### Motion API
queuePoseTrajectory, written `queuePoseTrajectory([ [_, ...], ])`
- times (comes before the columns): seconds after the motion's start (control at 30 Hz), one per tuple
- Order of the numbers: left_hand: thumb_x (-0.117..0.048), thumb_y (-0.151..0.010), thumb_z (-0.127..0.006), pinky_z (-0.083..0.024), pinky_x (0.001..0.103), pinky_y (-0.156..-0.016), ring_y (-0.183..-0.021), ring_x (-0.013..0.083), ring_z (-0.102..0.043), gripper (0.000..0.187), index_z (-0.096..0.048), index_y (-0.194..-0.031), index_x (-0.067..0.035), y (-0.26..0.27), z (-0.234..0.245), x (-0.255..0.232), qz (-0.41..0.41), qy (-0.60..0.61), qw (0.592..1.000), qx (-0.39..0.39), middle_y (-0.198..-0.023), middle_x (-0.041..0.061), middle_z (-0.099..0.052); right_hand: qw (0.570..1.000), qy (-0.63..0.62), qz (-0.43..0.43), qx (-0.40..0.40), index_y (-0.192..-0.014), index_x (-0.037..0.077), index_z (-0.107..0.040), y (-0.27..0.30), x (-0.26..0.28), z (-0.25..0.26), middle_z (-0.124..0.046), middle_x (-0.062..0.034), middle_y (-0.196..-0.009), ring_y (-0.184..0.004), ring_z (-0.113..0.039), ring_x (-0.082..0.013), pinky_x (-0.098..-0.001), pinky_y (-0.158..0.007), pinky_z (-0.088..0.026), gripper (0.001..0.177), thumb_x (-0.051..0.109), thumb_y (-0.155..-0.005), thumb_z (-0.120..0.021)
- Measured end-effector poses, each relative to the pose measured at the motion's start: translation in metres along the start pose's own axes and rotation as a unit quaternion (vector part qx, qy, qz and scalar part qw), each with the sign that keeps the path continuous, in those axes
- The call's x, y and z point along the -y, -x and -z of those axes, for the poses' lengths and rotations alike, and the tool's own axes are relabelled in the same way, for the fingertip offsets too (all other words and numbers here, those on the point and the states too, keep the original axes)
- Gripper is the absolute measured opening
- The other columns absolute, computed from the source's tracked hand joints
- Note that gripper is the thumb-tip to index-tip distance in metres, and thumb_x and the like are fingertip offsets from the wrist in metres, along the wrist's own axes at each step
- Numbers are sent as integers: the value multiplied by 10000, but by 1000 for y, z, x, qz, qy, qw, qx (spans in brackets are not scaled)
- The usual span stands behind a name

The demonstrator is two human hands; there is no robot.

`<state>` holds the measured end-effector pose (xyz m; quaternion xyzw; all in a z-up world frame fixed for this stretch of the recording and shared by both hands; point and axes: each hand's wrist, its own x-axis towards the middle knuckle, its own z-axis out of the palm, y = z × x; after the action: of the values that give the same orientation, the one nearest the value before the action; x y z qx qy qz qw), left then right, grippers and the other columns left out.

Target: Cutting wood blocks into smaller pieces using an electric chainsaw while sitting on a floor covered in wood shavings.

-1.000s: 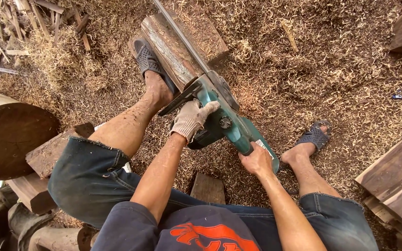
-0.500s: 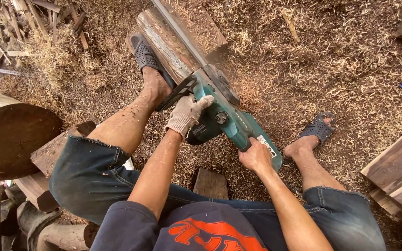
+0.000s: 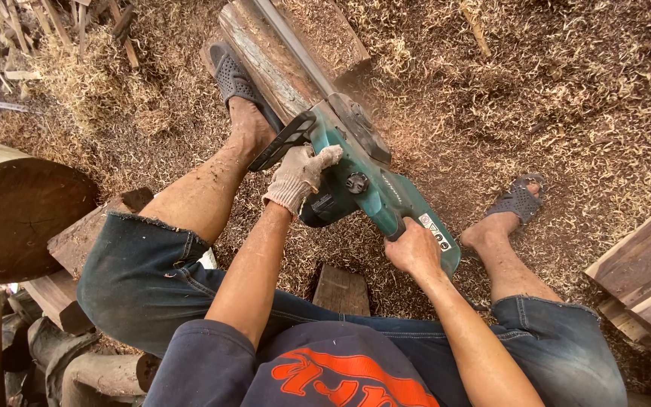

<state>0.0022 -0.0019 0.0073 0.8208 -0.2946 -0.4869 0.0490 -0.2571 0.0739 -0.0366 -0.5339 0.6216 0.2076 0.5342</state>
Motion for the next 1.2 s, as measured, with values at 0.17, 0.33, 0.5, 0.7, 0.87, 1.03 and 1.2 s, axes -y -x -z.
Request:
queuePoseTrajectory([
  [0.17, -638, -746, -768, -505, 343, -660, -665, 154, -636, 622, -712, -865, -30, -12, -3, 12, -22, -1, 1000, -12, -719, 64, -678, 1000, 16, 7, -1, -1240, 65, -645, 4, 4, -1, -757, -141, -883, -840, -754, -284, -485, -822, -598, 488, 390, -891, -752],
  [0.33, -621, -781, -753, -488, 327, -562, -578, 131, -610, 568, -695, -844, -60, -9, 2, 7, 4, -3, 1000, -1, -674, 64, -654, 1000, 22, 6, -12, -1222, 61, -648, 14, 13, 6, -758, -147, -857, -855, -753, -301, -496, -839, -589, 526, 441, -878, -766],
  [0.5, -602, -802, -765, -468, 291, -471, -493, 113, -577, 553, -682, -777, -56, -13, 2, 15, -6, 23, 1000, 5, -616, 55, -618, 1000, 26, 2, -1, -1230, 56, -637, 19, 17, 8, -758, -152, -859, -855, -766, -309, -497, -847, -597, 541, 453, -883, -759],
  [0.7, -510, -782, -815, -460, 291, -484, -536, 102, -571, 464, -677, -754, -67, -10, 3, 14, -3, 127, 992, 5, -646, 29, -614, 1000, 28, 5, -5, -1208, 54, -647, 25, 23, 12, -756, -159, -867, -876, -757, -316, -499, -858, -586, 541, 464, -878, -769],
  [0.87, -521, -794, -771, -473, 294, -517, -567, 101, -586, 434, -713, -764, -92, -4, 8, 8, -4, 94, 996, 4, -666, 23, -643, 1000, 30, 8, -5, -1164, 54, -661, 31, 28, 15, -756, -160, -861, -892, -751, -321, -493, -866, -581, 528, 477, -871, -776],
  [1.03, -516, -798, -811, -457, 310, -522, -559, 115, -550, 493, -700, -770, -36, -12, 6, 18, -14, 116, 993, 3, -662, 34, -612, 999, 34, 8, 3, -1185, 49, -642, 31, 27, 14, -755, -153, -845, -868, -760, -312, -489, -851, -588, 543, 480, -877, -764],
  [1.2, -530, -798, -793, -469, 295, -526, -550, 93, -569, 482, -720, -755, -56, -13, 7, 18, -21, 80, 997, -2, -644, 15, -636, 999, 37, 6, 11, -1191, 35, -637, 31, 27, 13, -754, -154, -833, -847, -764, -314, -486, -837, -598, 562, 488, -881, -761],
])
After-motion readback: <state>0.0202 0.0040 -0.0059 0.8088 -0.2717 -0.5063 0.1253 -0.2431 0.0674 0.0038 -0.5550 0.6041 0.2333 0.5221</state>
